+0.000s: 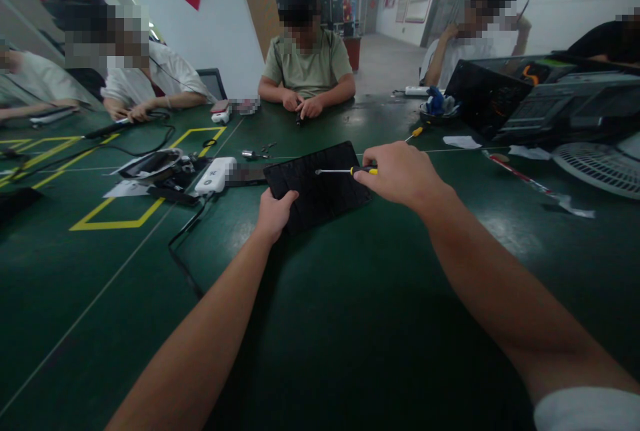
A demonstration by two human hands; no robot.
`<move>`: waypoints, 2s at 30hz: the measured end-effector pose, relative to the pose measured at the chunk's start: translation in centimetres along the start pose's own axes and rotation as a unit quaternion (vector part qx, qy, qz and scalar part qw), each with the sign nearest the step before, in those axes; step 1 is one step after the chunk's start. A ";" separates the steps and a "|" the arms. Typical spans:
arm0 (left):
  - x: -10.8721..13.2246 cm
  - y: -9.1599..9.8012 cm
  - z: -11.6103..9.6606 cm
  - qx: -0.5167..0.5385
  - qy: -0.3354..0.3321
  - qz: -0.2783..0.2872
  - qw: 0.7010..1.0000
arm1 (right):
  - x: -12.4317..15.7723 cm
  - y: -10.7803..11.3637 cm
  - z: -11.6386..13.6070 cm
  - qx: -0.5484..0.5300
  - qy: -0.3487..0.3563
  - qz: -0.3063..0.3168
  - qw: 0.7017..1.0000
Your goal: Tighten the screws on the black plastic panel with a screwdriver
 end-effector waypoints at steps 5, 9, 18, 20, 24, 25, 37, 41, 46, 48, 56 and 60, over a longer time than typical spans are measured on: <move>0.0 0.0 0.0 -0.003 0.003 -0.001 1.000 | -0.1 -0.1 -0.1 0.000 0.005 -0.002 1.000; -0.1 0.1 0.1 0.002 0.002 0.002 1.000 | 0.0 -0.1 -0.1 -0.003 0.005 -0.006 1.000; -0.1 0.0 0.2 0.007 0.001 0.004 1.000 | 0.1 0.2 -0.1 -0.013 -0.006 -0.008 1.000; -0.1 0.0 0.2 0.009 0.002 0.005 1.000 | 0.0 0.1 -0.1 -0.012 -0.003 -0.010 1.000; 0.0 0.0 0.2 0.020 0.004 0.005 1.000 | 0.0 0.1 -0.1 -0.015 -0.002 -0.007 1.000; 0.0 0.0 0.2 0.023 0.004 0.004 1.000 | 0.0 0.1 -0.1 -0.015 -0.003 -0.006 1.000; -0.2 -0.5 0.2 0.058 0.050 0.050 0.996 | -0.1 0.4 -0.6 -0.007 -0.009 0.012 1.000; -0.7 -0.5 0.2 0.041 0.069 0.061 0.995 | -0.2 0.6 -0.8 -0.007 -0.008 0.028 1.000; -1.8 -1.3 -0.7 0.020 0.096 0.124 0.987 | -0.2 1.3 -1.3 -0.012 -0.005 0.028 1.000; -2.1 -1.8 -1.1 0.019 0.096 0.141 0.985 | -0.3 1.5 -1.6 -0.017 -0.007 0.024 1.000; -2.2 -4.2 -0.1 0.079 0.140 0.155 0.975 | -0.7 1.7 -2.5 -0.025 -0.018 0.021 0.999; -2.0 -4.8 0.4 0.105 0.155 0.158 0.969 | -0.9 1.6 -2.7 -0.025 -0.023 0.024 0.999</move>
Point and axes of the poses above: each hand's wrist, its own x-axis away from the middle knuckle, its own y-axis out of the back of the hand, z = x × y, the point moved 7 cm from there along -x, towards the middle knuckle, and after that the axes turned 10 degrees about -y, right-handed, at the moved point
